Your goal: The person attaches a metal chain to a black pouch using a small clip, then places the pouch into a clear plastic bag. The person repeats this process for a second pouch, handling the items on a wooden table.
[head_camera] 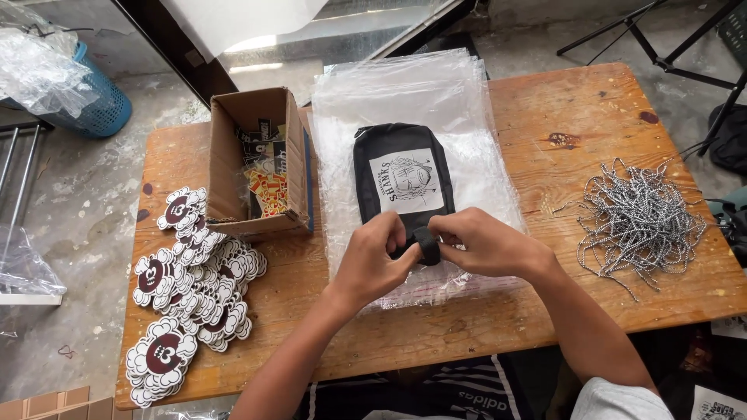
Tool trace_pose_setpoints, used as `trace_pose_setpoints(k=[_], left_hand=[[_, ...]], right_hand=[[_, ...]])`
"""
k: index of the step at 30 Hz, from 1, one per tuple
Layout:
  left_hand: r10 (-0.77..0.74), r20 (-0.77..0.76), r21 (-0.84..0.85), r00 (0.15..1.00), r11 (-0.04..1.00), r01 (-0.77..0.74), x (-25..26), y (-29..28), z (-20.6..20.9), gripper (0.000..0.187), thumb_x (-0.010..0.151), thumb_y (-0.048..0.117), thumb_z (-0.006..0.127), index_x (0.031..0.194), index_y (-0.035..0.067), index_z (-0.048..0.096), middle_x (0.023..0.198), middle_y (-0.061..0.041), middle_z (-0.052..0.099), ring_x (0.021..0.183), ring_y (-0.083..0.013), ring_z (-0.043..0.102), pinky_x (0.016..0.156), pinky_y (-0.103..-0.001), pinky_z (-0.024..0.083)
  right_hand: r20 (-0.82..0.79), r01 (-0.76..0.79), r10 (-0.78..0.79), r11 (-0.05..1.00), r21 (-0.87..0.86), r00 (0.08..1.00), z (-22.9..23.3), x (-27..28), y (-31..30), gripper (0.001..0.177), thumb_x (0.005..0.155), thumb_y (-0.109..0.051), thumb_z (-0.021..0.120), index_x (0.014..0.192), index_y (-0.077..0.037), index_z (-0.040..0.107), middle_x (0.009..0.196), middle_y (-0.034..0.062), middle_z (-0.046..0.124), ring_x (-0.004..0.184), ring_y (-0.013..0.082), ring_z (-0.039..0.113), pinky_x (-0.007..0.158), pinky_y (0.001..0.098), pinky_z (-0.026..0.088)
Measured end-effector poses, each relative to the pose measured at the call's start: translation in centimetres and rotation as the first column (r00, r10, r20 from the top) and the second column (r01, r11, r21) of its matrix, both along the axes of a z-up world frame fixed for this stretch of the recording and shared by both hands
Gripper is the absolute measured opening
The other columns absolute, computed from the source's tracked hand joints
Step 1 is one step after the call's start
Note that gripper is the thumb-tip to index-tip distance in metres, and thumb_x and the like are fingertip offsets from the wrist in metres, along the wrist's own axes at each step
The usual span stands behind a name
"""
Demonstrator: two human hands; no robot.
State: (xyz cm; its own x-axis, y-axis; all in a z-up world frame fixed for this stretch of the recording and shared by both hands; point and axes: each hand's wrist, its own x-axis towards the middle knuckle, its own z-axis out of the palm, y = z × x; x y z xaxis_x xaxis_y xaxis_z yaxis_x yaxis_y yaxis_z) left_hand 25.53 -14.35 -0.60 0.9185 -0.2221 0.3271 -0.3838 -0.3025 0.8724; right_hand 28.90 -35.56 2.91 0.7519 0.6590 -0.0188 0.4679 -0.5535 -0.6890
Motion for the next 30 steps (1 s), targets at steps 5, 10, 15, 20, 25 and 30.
trace_pose_setpoints(k=[5, 10, 15, 20, 25, 30], left_hand=[[0.006, -0.453, -0.018, 0.892, 1.0, -0.016, -0.7, -0.2, 3.1, 0.024, 0.078, 0.023, 0.078, 0.065, 0.007, 0.065, 0.049, -0.004, 0.057, 0.047, -0.0121, 0.054, 0.049, -0.027, 0.044], [-0.009, -0.647, -0.088, 0.762, 0.994, -0.063, -0.8, -0.5, 4.0, 0.014, 0.08, 0.02, 0.073, 0.075, 0.007, 0.074, 0.053, -0.004, 0.064, 0.049, -0.0047, 0.053, 0.05, -0.02, 0.042], [-0.062, -0.668, -0.144, 0.742, 0.988, -0.047, -0.2, -0.4, 2.7, 0.014, 0.083, 0.022, 0.075, 0.078, 0.009, 0.073, 0.059, -0.004, 0.065, 0.051, -0.0042, 0.055, 0.052, -0.018, 0.042], [-0.034, -0.583, -0.093, 0.812, 0.995, -0.025, 0.6, 0.9, 2.1, 0.011, 0.082, 0.018, 0.069, 0.078, 0.007, 0.071, 0.065, -0.003, 0.063, 0.057, -0.0088, 0.055, 0.052, -0.023, 0.045], [-0.046, -0.527, -0.185, 0.848, 0.981, -0.062, 2.0, 1.7, -0.5, 0.012, 0.085, 0.012, 0.062, 0.077, 0.004, 0.066, 0.073, -0.009, 0.07, 0.05, -0.0112, 0.059, 0.048, -0.022, 0.048], [-0.188, -0.469, -0.504, 0.863, 0.86, -0.086, 0.9, 0.4, 1.3, 0.014, 0.092, 0.008, 0.059, 0.081, 0.0, 0.059, 0.093, -0.019, 0.073, 0.049, -0.0165, 0.064, 0.042, -0.023, 0.052]], right_hand=[[-0.008, -0.038, 0.04, 0.991, 0.128, 0.999, 0.2, -0.5, 0.3, 0.017, 0.084, 0.001, 0.068, 0.077, -0.011, 0.058, 0.052, -0.0024, 0.037, 0.049, 0.0184, 0.044, 0.055, 0.0306, 0.048], [-0.011, -0.009, 0.011, 0.985, 0.173, 1.0, -0.2, -0.4, 0.4, 0.021, 0.084, 0.0, 0.071, 0.072, -0.012, 0.058, 0.05, -0.0047, 0.034, 0.047, 0.0153, 0.04, 0.051, 0.029, 0.043], [-0.018, -0.011, 0.014, 0.984, 0.176, 1.0, 0.9, -0.7, 0.7, 0.023, 0.083, -0.001, 0.074, 0.069, -0.011, 0.059, 0.049, -0.0051, 0.035, 0.046, 0.0143, 0.041, 0.05, 0.0282, 0.043], [-0.104, 0.022, -0.003, 0.984, 0.179, 0.995, 1.5, -0.1, 0.2, 0.026, 0.086, -0.009, 0.075, 0.07, -0.011, 0.055, 0.052, -0.0041, 0.036, 0.051, 0.0148, 0.039, 0.052, 0.031, 0.042], [-0.657, 0.294, -0.056, 0.92, 0.259, 0.752, 0.8, 1.0, -1.3, 0.011, 0.093, -0.002, 0.044, 0.1, -0.007, 0.052, 0.07, -0.0011, 0.04, 0.061, 0.0113, 0.037, 0.049, 0.0241, 0.032], [-0.729, 0.399, 0.046, 0.812, 0.426, 0.683, -0.7, 1.9, -1.7, 0.015, 0.087, 0.0, 0.046, 0.093, 0.001, 0.06, 0.07, 0.0124, 0.054, 0.058, 0.0203, 0.055, 0.044, 0.0327, 0.05]])
